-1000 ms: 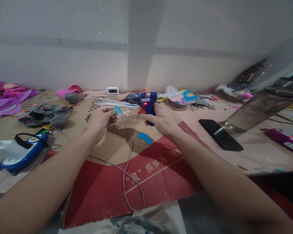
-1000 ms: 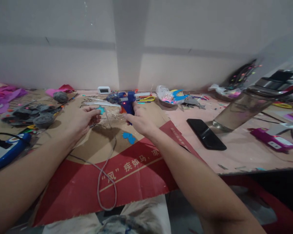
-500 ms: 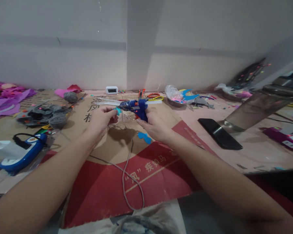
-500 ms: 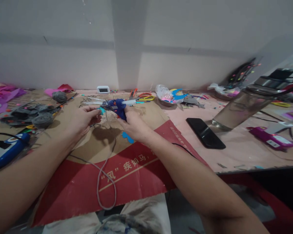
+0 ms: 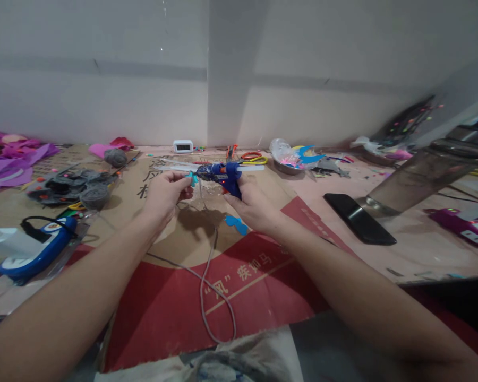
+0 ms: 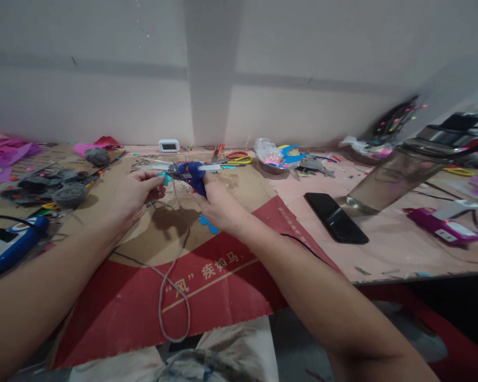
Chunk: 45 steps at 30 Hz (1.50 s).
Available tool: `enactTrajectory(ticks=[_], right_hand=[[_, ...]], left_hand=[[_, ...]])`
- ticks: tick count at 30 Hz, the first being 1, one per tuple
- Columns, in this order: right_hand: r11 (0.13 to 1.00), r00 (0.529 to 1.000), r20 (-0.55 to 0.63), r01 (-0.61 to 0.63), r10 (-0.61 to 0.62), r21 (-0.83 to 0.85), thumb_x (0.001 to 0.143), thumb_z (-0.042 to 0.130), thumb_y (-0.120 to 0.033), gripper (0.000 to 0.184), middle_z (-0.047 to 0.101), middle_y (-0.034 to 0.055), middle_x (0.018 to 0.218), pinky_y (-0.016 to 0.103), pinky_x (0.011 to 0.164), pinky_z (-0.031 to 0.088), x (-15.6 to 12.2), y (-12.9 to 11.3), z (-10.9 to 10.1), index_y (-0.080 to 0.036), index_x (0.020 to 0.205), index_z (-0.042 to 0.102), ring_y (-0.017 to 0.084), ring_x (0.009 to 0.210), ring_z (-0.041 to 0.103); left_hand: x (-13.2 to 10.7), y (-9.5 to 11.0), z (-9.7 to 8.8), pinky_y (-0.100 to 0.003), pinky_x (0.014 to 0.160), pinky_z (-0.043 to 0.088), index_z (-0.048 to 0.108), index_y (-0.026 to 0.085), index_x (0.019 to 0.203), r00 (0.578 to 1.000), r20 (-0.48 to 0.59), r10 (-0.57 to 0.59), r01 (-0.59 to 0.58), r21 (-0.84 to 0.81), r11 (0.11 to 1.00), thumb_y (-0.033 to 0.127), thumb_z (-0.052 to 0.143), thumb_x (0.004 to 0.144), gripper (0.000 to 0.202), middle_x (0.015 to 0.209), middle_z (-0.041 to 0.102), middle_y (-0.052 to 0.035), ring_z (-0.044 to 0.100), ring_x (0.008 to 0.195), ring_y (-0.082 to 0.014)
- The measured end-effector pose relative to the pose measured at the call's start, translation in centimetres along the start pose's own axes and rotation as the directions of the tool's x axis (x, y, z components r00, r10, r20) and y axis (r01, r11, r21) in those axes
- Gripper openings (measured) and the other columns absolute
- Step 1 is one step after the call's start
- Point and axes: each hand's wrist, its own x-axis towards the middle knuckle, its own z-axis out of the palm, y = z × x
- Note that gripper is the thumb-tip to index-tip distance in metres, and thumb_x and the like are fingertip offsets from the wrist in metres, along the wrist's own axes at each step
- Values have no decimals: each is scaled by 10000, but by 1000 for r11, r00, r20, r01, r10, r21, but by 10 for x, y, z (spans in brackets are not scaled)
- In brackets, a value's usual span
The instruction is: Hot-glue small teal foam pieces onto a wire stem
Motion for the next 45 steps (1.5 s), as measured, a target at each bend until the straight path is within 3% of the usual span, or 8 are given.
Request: enactTrajectory(ticks=[21,28,34,40,45], right_hand=[[995,999,12,-30,31,-99,855,529,-229,274,667,93,894,400,786,481,0,-2,-1,-183,1126,520,255,832,609],[996,1000,-1,-4,4,-89,859,518,-226,297,670,100,975,408,826,486,0,-1,-1,-184,1152,520,262,915,612],[997,999,14,-40,41,-71,853,528,-225,277,668,82,890,391,800,494,-1,-3,-3,-186,1127,528,252,878,611],[993,997,-40,-66,70,97,821,543,-229,203,636,58,844,360,706,508,2,-4,-9,-213,1022,526,213,773,593],[933,967,-57,-223,248,284,805,554,-243,159,548,-14,634,305,524,472,13,37,-15,-229,957,509,157,545,530]], left_hand=[[1,0,-1,-214,516,464,630,152,710,999,11,39,-39,-10,999,133,697,668,81,566,586,12,527,491,-87],[2,-4,0,-214,512,474,647,152,699,999,20,43,-43,33,999,153,711,660,75,582,601,2,544,507,-96],[3,-2,-2,-191,497,459,622,149,696,999,11,32,-31,-4,999,143,708,656,95,571,585,16,529,492,-78],[6,4,-7,-204,528,475,609,147,750,1000,-15,-6,5,-58,998,119,687,671,115,598,593,12,551,516,-80],[8,2,-8,-174,409,307,603,161,725,1000,-5,-4,4,-25,1000,137,700,669,114,654,588,9,525,511,-66]])
